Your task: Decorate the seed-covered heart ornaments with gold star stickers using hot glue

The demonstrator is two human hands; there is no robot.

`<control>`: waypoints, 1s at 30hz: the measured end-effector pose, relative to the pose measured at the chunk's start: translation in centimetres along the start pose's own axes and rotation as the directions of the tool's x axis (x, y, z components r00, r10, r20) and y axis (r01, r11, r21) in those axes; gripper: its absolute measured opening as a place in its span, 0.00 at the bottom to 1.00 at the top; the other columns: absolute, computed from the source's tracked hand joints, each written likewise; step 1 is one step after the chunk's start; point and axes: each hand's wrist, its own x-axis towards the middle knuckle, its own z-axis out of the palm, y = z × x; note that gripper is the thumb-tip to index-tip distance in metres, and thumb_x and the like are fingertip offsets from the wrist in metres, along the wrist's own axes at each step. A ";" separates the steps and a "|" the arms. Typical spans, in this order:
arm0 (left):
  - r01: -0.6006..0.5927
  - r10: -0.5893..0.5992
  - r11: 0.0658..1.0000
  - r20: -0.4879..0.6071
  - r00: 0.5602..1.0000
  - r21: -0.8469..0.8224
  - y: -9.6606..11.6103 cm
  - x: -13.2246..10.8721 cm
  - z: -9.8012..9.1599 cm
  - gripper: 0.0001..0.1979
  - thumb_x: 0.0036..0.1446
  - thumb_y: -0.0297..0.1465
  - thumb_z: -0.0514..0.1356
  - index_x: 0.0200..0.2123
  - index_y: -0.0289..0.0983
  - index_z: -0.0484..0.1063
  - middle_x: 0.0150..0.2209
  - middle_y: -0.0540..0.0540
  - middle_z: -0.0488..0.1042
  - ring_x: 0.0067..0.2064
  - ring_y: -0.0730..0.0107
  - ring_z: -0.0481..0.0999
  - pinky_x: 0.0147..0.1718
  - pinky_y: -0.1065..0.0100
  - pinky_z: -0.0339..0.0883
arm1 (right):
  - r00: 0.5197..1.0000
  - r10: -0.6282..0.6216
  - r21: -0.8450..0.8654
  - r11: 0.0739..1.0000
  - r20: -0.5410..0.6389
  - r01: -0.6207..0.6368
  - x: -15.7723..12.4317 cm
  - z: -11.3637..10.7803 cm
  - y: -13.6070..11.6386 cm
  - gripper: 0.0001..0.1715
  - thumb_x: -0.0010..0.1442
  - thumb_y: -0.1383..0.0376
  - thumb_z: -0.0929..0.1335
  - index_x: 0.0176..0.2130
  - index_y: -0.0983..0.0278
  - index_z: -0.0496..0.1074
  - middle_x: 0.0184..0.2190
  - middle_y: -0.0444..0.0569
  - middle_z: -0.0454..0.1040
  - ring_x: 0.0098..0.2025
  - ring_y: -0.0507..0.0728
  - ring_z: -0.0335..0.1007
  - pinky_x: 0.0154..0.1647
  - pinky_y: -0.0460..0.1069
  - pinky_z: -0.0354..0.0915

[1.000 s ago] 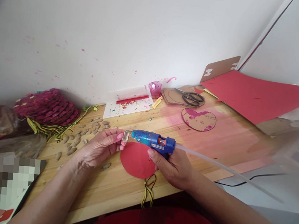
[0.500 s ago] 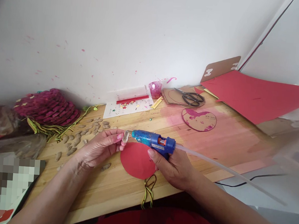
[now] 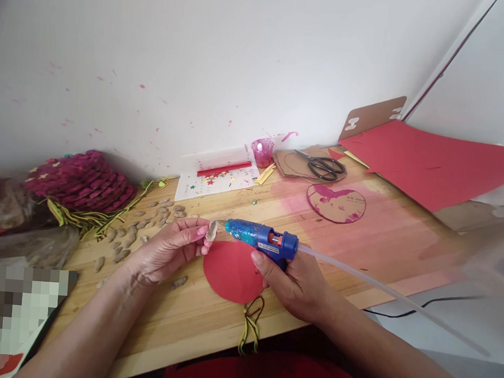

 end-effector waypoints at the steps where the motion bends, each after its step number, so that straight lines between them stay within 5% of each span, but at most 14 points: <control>1: -0.002 0.002 1.000 0.002 1.000 0.002 0.0 0.0 0.0 0.18 0.43 0.35 0.79 0.33 0.30 0.81 0.26 0.47 0.75 0.27 0.77 0.72 0.29 0.76 0.70 | 1.000 -0.008 0.002 1.000 -0.005 0.008 0.0 0.0 0.1 0.19 0.71 0.58 0.63 0.31 0.62 0.73 0.21 0.44 0.73 0.23 0.54 0.70 0.27 0.50 0.65; 25: -0.041 0.042 0.999 0.007 0.999 -0.034 0.3 0.0 0.0 0.17 0.43 0.35 0.78 0.32 0.31 0.80 0.26 0.48 0.75 0.27 0.78 0.72 0.28 0.77 0.70 | 1.000 0.000 0.031 1.000 0.025 -0.001 -0.2 0.1 0.5 0.18 0.71 0.59 0.64 0.32 0.63 0.73 0.23 0.45 0.75 0.23 0.53 0.71 0.25 0.49 0.65; 30: -0.057 0.057 0.996 -0.004 0.998 -0.064 0.2 0.0 -0.2 0.17 0.44 0.36 0.78 0.31 0.32 0.78 0.26 0.48 0.75 0.27 0.78 0.72 0.29 0.76 0.71 | 0.991 -0.106 0.029 0.994 0.081 0.104 -0.1 -0.1 0.0 0.12 0.69 0.62 0.65 0.33 0.61 0.72 0.24 0.44 0.75 0.24 0.53 0.71 0.26 0.48 0.66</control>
